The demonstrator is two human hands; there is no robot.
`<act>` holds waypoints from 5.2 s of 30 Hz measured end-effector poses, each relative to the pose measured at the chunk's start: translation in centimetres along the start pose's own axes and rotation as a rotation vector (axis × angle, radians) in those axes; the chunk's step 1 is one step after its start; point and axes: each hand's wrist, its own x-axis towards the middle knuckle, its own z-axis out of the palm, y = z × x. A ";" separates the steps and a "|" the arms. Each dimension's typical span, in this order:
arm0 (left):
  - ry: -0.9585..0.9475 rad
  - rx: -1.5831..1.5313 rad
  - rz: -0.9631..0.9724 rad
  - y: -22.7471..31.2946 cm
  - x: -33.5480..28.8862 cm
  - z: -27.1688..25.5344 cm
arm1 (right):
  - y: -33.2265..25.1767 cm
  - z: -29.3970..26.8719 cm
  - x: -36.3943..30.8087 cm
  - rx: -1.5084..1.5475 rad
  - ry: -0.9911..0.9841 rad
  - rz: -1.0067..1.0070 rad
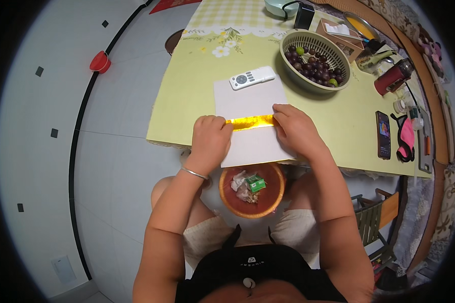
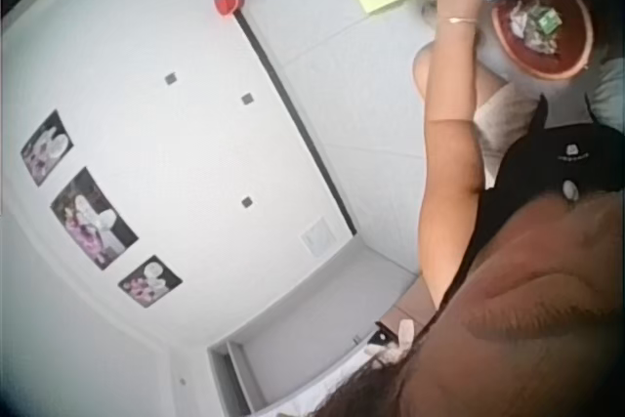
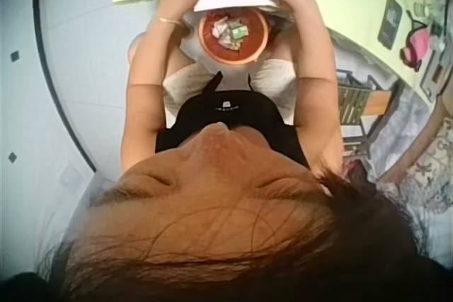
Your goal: The person folds a gold-colored sheet of paper into a triangular shape on a white paper base. They repeatedly fold, unfold, and refold the sheet, adjusting the creases and shape throughout the clip.
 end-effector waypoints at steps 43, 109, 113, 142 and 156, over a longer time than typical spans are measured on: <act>-0.217 -1.233 -0.296 -5.9 3.3 -0.3 | 0.3 -2.0 -0.2 0.163 -0.245 -0.224; -0.326 -0.124 0.046 3.4 -0.1 1.7 | 2.9 3.4 3.4 0.424 0.125 0.512; -0.330 -0.064 0.021 3.4 0.1 1.6 | 2.7 3.6 3.6 0.383 0.190 0.491; -0.383 -0.030 0.024 3.0 0.0 2.1 | -3.8 3.1 -0.9 0.047 -0.275 0.007; -0.321 0.137 -0.205 -2.1 -0.6 -0.3 | -1.6 -0.1 -3.1 -0.278 -0.164 0.111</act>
